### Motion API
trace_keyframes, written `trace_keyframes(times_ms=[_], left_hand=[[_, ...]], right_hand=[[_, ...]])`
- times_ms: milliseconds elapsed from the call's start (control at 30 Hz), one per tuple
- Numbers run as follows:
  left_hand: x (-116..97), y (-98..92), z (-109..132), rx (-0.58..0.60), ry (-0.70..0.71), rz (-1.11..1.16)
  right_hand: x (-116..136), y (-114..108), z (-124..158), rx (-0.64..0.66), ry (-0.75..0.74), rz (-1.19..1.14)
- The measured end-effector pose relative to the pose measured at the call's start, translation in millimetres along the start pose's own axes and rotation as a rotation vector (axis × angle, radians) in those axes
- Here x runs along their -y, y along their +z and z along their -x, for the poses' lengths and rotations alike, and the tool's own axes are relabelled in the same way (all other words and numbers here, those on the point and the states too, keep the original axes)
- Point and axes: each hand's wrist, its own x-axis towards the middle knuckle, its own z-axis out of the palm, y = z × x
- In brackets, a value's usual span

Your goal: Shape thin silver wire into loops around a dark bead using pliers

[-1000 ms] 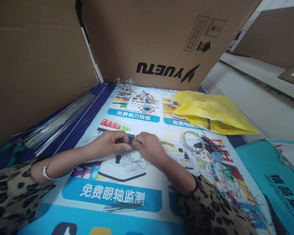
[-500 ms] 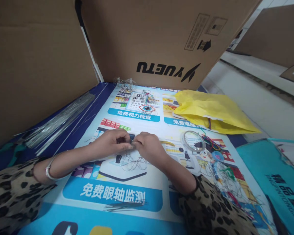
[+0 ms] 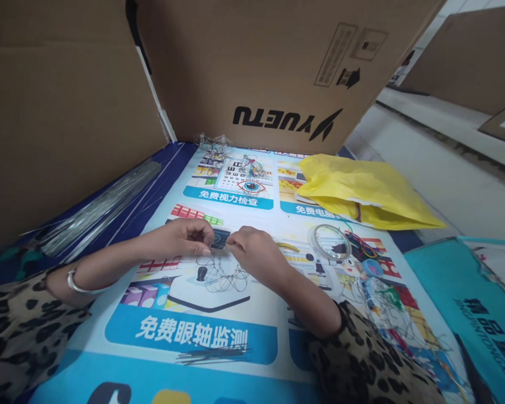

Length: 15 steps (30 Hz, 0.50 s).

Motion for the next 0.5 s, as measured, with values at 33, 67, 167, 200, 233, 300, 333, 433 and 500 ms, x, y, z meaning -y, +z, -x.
trace_keyframes(times_ms=[33, 67, 167, 200, 233, 300, 333, 433, 500], left_hand=[[1, -1.7, 0, 0.017, -0.004, 0.002], [2, -3.2, 0, 0.033, -0.005, 0.002], [3, -6.7, 0, 0.072, -0.002, 0.002], [3, -7.7, 0, 0.083, -0.003, 0.001], [3, -8.6, 0, 0.093, -0.007, -0.001], [3, -10.3, 0, 0.114, -0.012, -0.002], [3, -11.1, 0, 0.123, -0.01, 0.002], [3, -13.3, 0, 0.144, -0.015, 0.02], [3, -14.4, 0, 0.148, -0.034, 0.047]], right_hand=[[0, -1, 0, 0.003, 0.002, 0.009], [0, -1, 0, 0.009, 0.006, 0.019], [1, -3, 1, 0.025, 0.014, 0.044], [1, -3, 1, 0.027, 0.014, 0.048], [1, -3, 1, 0.027, 0.013, 0.049], [0, -3, 2, 0.019, 0.007, 0.047], [0, -3, 3, 0.015, 0.005, 0.047], [-2, -3, 5, 0.008, 0.015, 0.044], [-4, -4, 6, -0.001, 0.03, 0.036]])
